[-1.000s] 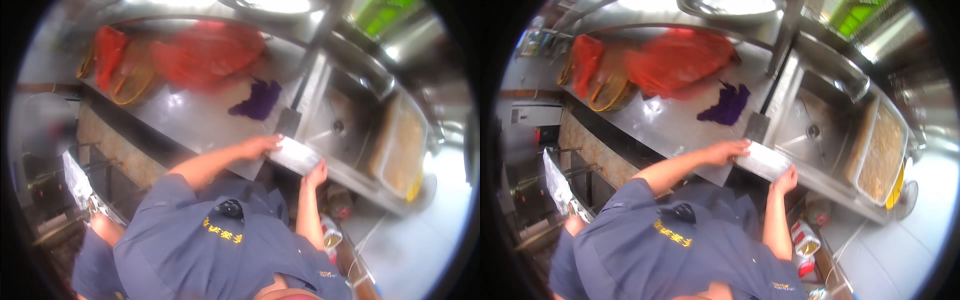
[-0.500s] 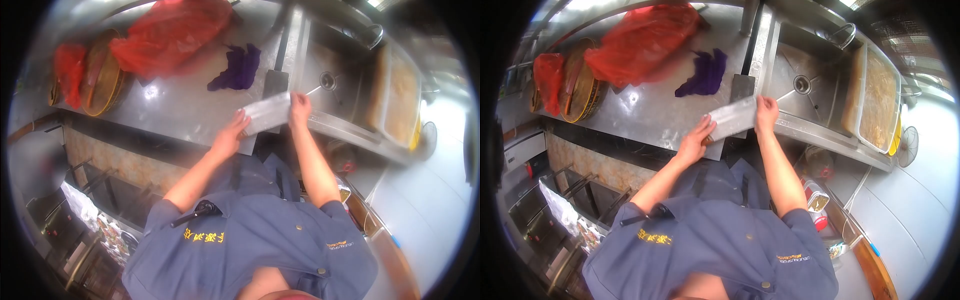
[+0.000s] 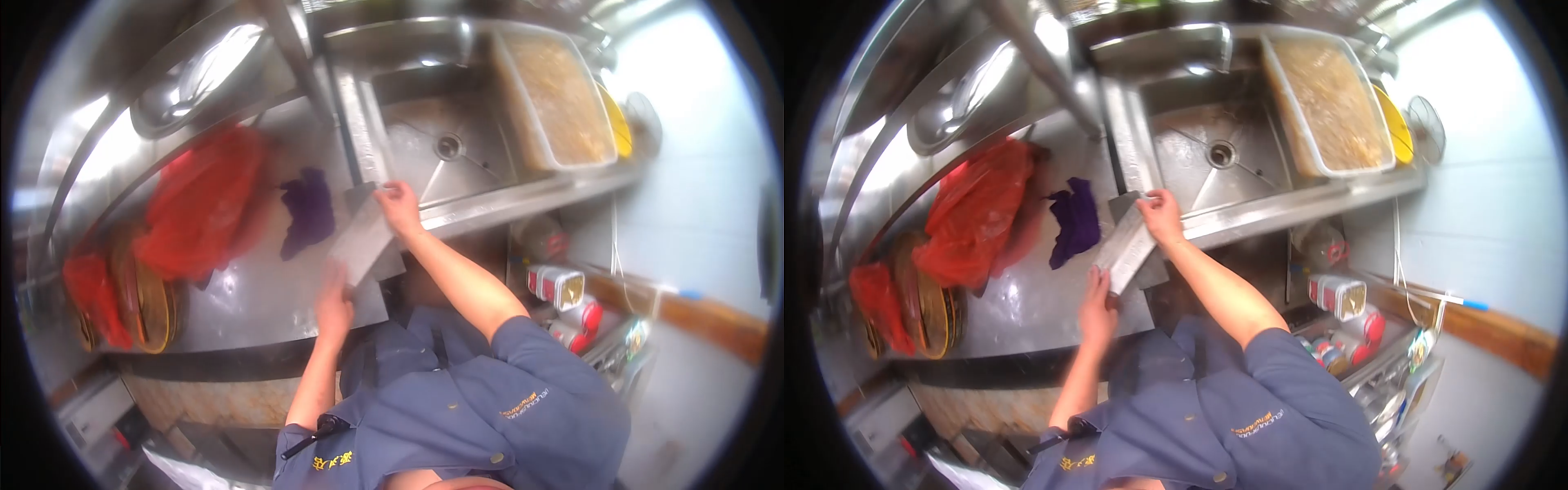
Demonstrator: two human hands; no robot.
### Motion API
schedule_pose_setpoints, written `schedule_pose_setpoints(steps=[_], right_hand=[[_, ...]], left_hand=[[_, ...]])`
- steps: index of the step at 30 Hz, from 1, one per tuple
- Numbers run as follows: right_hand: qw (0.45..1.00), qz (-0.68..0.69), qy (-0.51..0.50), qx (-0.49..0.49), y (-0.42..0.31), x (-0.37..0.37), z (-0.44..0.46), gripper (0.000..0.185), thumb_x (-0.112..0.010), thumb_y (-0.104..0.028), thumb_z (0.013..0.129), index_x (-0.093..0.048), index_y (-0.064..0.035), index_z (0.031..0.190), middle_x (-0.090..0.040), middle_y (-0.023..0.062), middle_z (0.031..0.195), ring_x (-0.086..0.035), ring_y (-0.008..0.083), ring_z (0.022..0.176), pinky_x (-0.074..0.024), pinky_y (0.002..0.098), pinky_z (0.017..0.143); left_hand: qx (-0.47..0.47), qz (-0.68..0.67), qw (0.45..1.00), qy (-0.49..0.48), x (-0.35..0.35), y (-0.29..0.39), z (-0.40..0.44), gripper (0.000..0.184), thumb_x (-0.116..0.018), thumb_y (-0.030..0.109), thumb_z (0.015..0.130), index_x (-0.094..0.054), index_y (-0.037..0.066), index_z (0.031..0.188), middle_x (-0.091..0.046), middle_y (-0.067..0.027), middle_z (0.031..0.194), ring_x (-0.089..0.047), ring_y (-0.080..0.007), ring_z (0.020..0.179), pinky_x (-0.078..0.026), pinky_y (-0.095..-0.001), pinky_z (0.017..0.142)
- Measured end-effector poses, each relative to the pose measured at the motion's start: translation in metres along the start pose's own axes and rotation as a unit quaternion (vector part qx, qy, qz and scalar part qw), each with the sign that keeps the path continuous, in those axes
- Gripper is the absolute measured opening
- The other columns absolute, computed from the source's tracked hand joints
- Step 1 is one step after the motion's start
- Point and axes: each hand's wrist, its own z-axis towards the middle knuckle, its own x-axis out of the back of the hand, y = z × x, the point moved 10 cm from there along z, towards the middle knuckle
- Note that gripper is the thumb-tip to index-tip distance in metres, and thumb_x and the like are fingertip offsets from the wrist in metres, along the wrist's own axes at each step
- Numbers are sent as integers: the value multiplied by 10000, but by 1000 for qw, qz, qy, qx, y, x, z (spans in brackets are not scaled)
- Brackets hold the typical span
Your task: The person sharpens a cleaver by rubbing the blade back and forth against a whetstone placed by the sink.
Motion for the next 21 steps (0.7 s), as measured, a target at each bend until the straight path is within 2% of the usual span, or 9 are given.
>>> schedule_pose_setpoints(steps=[2,5,8,10,11,14,17,18,21], right_hand=[[997,-40,5,64,-12,11,-13,291,-791,-227,915,-718,14,1061,-733,100,868,-678,174,799,-543,324,753],[997,-56,36,26,14,64,-56,243,-756,-219,946,-748,16,1007,-753,105,846,-693,166,790,-547,319,757],[990,-13,126,-67,32,110,-73,230,-720,-209,987,-738,18,1015,-733,66,834,-638,111,781,-520,297,731],[983,50,176,-30,33,124,-52,244,-694,-221,1007,-723,21,1010,-712,63,816,-616,115,778,-502,301,733],[984,33,160,-65,20,127,-41,245,-659,-215,1034,-698,27,1036,-708,50,942,-593,117,897,-477,285,843],[979,87,183,-38,17,131,-16,241,-656,-212,1034,-695,25,1022,-698,48,941,-583,119,886,-474,287,831],[979,65,176,-79,25,144,-60,236,-652,-200,1035,-692,33,1032,-700,54,950,-590,121,894,-477,291,836],[979,46,192,-41,29,151,-77,218,-643,-182,1037,-692,31,1042,-699,54,951,-598,122,909,-480,293,842],[965,133,210,-87,65,152,-94,231,-642,-178,1029,-692,47,1023,-696,89,857,-607,158,794,-495,336,752]], left_hand=[[-17,-6,1000,8,-3,5,2,680,-635,-93,843,-554,99,1490,-414,-221,1611,-395,-393,1500,-400,-444,1188],[-52,38,998,-7,-20,12,-13,688,-615,-112,848,-543,98,1499,-409,-219,1616,-384,-396,1507,-371,-441,1205],[-83,20,990,-108,-36,23,2,774,-598,-151,807,-537,155,1515,-382,-168,1646,-327,-359,1542,-327,-423,1244],[-132,9,985,-113,-30,36,52,818,-574,-170,772,-546,179,1512,-388,-147,1647,-323,-345,1547,-341,-416,1237],[-179,-3,977,-116,-25,47,82,865,-550,-190,736,-554,202,1508,-394,-125,1649,-320,-330,1551,-356,-409,1231],[-201,4,970,-140,-16,62,124,876,-541,-195,711,-575,204,1490,-426,-101,1635,-351,-314,1539,-363,-419,1227],[-202,16,968,-150,-32,51,85,851,-544,-193,733,-584,205,1483,-454,-75,1620,-385,-307,1522,-356,-433,1231],[-207,21,965,-157,-39,46,70,852,-543,-195,737,-580,207,1487,-451,-75,1622,-383,-305,1524,-350,-434,1236],[-180,-24,960,-211,-38,50,67,830,-532,-187,766,-570,207,1496,-428,-100,1634,-344,-295,1546,-294,-430,1266]])
